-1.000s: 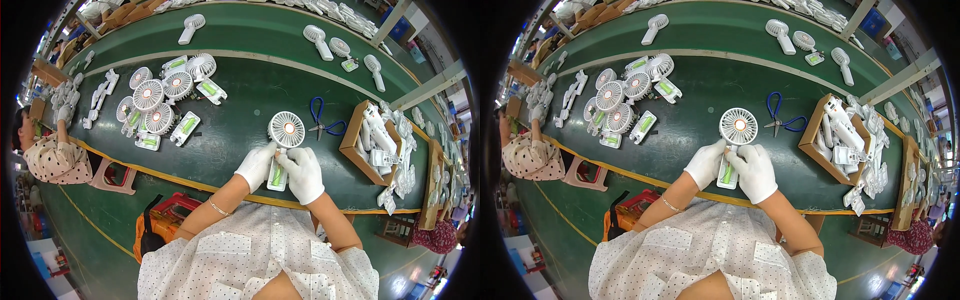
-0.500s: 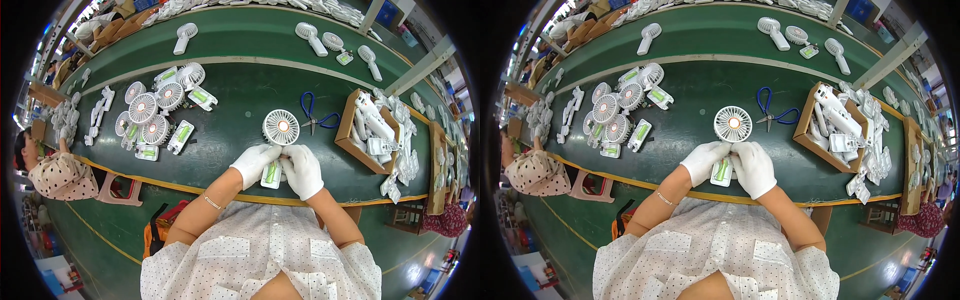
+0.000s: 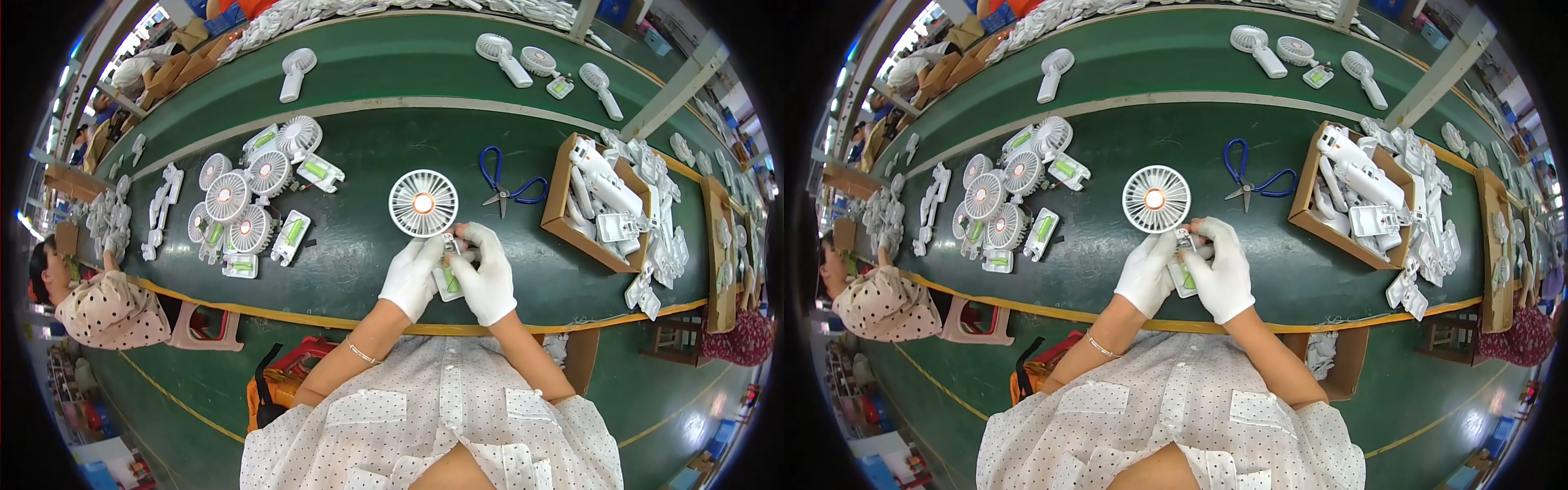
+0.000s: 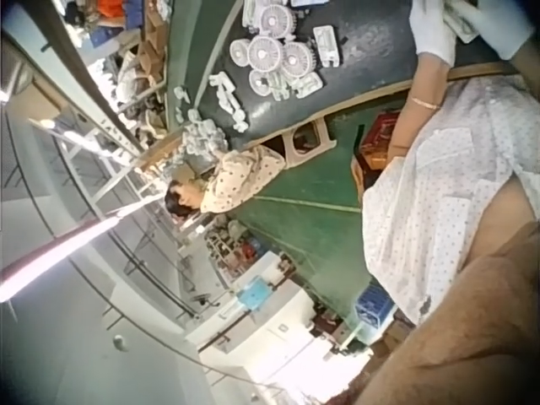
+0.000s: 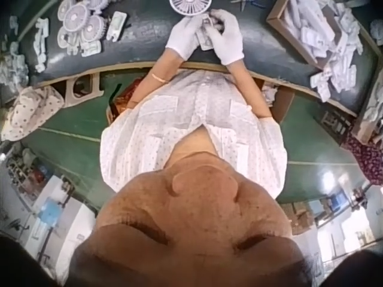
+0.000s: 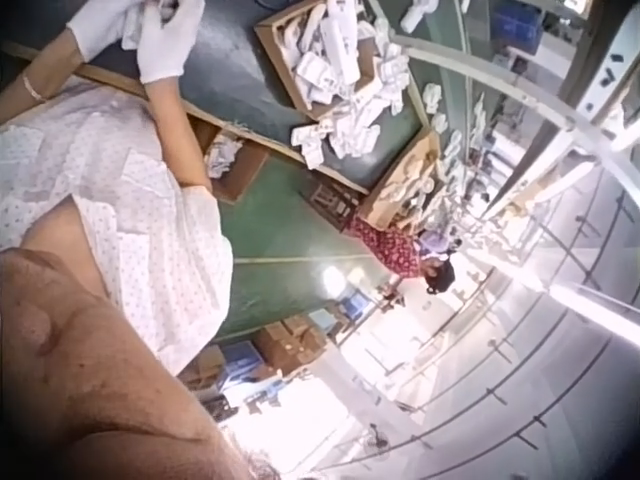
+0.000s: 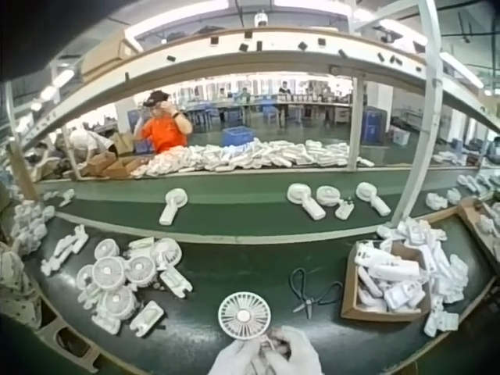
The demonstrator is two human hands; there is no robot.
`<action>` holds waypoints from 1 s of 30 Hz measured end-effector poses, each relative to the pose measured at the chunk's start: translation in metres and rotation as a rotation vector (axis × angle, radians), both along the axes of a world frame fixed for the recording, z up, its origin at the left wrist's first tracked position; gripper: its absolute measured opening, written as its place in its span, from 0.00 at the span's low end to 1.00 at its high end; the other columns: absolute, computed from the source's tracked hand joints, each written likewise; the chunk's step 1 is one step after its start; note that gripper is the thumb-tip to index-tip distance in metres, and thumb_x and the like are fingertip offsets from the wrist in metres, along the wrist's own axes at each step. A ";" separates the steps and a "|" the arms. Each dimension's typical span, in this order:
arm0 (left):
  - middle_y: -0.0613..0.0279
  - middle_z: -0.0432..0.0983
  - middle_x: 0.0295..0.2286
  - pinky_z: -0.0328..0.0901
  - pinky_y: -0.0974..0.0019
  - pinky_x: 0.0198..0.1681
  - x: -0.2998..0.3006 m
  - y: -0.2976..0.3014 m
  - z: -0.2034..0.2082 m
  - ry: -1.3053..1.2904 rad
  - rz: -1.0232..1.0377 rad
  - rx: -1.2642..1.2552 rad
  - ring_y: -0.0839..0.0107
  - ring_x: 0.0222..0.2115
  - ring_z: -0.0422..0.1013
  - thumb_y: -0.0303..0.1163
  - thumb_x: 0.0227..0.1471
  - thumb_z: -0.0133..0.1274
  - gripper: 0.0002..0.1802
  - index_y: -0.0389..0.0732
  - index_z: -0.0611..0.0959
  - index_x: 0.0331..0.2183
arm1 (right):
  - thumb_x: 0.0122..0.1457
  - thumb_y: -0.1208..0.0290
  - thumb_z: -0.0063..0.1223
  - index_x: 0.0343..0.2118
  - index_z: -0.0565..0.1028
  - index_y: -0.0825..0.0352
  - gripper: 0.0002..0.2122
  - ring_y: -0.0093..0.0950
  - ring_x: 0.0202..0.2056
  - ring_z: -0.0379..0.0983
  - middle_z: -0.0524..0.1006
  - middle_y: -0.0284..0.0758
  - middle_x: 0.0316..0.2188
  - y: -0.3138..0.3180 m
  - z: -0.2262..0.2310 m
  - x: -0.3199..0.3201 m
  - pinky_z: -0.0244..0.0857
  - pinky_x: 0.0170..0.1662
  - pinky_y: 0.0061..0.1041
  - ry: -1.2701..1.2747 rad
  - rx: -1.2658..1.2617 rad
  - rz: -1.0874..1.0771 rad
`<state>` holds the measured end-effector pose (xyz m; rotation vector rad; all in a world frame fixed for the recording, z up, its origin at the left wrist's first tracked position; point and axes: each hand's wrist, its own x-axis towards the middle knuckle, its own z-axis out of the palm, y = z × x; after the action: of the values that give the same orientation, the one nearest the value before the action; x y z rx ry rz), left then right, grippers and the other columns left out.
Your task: The person assembles portable fans by inserting the battery and circuit components into the handle casing, snapping the handle cover in place, testing the fan, and placing the assembled fans onto the conveyor belt.
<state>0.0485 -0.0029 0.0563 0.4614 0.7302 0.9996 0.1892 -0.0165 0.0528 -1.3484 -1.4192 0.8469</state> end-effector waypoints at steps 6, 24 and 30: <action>0.48 0.70 0.50 0.65 0.56 0.57 -0.004 -0.006 0.004 0.130 -0.133 0.163 0.57 0.54 0.68 0.23 0.59 0.42 0.23 0.30 0.65 0.56 | 0.52 0.75 0.57 0.44 0.75 0.68 0.15 0.35 0.40 0.73 0.74 0.41 0.42 0.001 0.010 0.009 0.68 0.48 0.30 0.084 -0.075 0.084; 0.43 0.67 0.51 0.69 0.46 0.53 -0.018 -0.005 0.033 0.127 0.053 0.110 0.50 0.51 0.70 0.19 0.56 0.41 0.25 0.32 0.61 0.56 | 0.48 0.84 0.53 0.55 0.70 0.61 0.27 0.46 0.46 0.72 0.71 0.45 0.50 0.001 0.108 0.193 0.69 0.48 0.36 -1.134 0.093 -0.218; 0.44 0.68 0.51 0.70 0.49 0.53 -0.027 -0.010 0.030 0.198 0.138 0.152 0.52 0.51 0.70 0.22 0.59 0.45 0.23 0.33 0.62 0.55 | 0.46 0.86 0.51 0.48 0.71 0.69 0.22 0.34 0.44 0.73 0.73 0.42 0.43 -0.029 0.062 0.108 0.69 0.47 0.28 -0.178 0.080 -0.063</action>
<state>0.0212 -0.0134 0.0868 0.6558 0.8757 1.1546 0.2977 -0.0451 0.1148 -1.4278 -1.5226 0.6349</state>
